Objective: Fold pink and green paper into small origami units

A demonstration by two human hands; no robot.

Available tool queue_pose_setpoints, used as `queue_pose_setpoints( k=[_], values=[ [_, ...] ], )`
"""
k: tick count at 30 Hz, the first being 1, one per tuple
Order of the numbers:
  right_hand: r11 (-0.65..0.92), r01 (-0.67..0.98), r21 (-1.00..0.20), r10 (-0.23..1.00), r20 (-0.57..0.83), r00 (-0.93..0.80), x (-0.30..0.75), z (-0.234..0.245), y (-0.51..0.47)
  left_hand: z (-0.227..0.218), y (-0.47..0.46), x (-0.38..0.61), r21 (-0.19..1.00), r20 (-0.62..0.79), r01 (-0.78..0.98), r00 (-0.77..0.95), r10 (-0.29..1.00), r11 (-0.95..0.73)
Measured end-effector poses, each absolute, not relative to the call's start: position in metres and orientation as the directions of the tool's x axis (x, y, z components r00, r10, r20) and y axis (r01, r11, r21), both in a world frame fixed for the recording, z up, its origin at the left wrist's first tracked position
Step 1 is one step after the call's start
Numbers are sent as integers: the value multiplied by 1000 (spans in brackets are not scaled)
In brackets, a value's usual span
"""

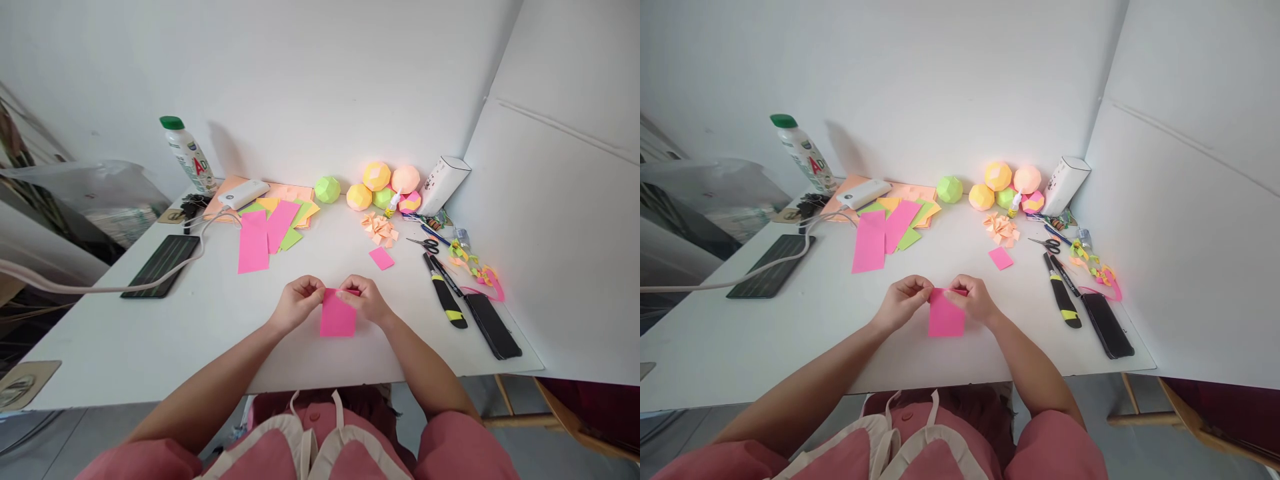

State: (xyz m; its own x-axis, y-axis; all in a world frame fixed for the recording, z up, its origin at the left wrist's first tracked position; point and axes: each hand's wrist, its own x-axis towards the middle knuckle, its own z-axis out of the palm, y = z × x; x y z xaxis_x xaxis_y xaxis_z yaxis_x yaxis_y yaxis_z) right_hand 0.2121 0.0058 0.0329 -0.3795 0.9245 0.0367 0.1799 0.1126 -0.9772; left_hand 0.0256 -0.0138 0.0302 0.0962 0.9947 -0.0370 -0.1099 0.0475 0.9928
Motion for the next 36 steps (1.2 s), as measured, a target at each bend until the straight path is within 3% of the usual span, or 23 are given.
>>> queue_pose_setpoints(
  k=[3, 5, 7, 9, 12, 16, 20, 23, 28, 30, 33, 36],
  values=[
    [220, 167, -961, 952, 174, -252, 218, 38, 10, 32, -9, 16, 994, -32, -100, -6, 999, 32],
    [418, 225, -880, 907, 391, -154, 218, 41, 12, 32, -7, 13, 989, -80, -123, 12, 997, 81],
    [647, 324, -690, 754, 641, -143, 218, 42, 12, 30, -6, 15, 966, -165, -170, 172, 971, 194],
    [801, 396, -449, 562, 792, -238, 216, 42, 11, 29, -7, 19, 902, -221, -252, 426, 877, 350],
    [888, 399, -227, 400, 810, -430, 210, 36, 6, 29, -8, 24, 733, -170, -418, 650, 741, 536],
    [928, 331, -169, 345, 722, -599, 202, 27, 0, 27, -5, 19, 617, -188, -537, 609, 770, 575],
    [924, 320, -207, 375, 647, -664, 199, 26, -2, 27, -1, 14, 639, -191, -526, 597, 779, 561],
    [895, 305, -326, 446, 632, -634, 199, 28, -2, 29, -2, 17, 702, -214, -486, 553, 805, 520],
    [726, 383, -571, 682, 670, -295, 200, 30, -2, 35, -7, 21, 793, -233, -410, 478, 847, 450],
    [627, 369, -686, 775, 597, -207, 200, 31, -2, 35, -8, 20, 826, -221, -366, 491, 842, 430],
    [499, 257, -828, 862, 442, -248, 201, 32, 0, 31, -9, 19, 860, -225, -307, 488, 843, 407],
    [407, 181, -895, 896, 352, -270, 202, 35, 0, 27, -10, 18, 880, -242, -258, 481, 843, 399]
  ],
)
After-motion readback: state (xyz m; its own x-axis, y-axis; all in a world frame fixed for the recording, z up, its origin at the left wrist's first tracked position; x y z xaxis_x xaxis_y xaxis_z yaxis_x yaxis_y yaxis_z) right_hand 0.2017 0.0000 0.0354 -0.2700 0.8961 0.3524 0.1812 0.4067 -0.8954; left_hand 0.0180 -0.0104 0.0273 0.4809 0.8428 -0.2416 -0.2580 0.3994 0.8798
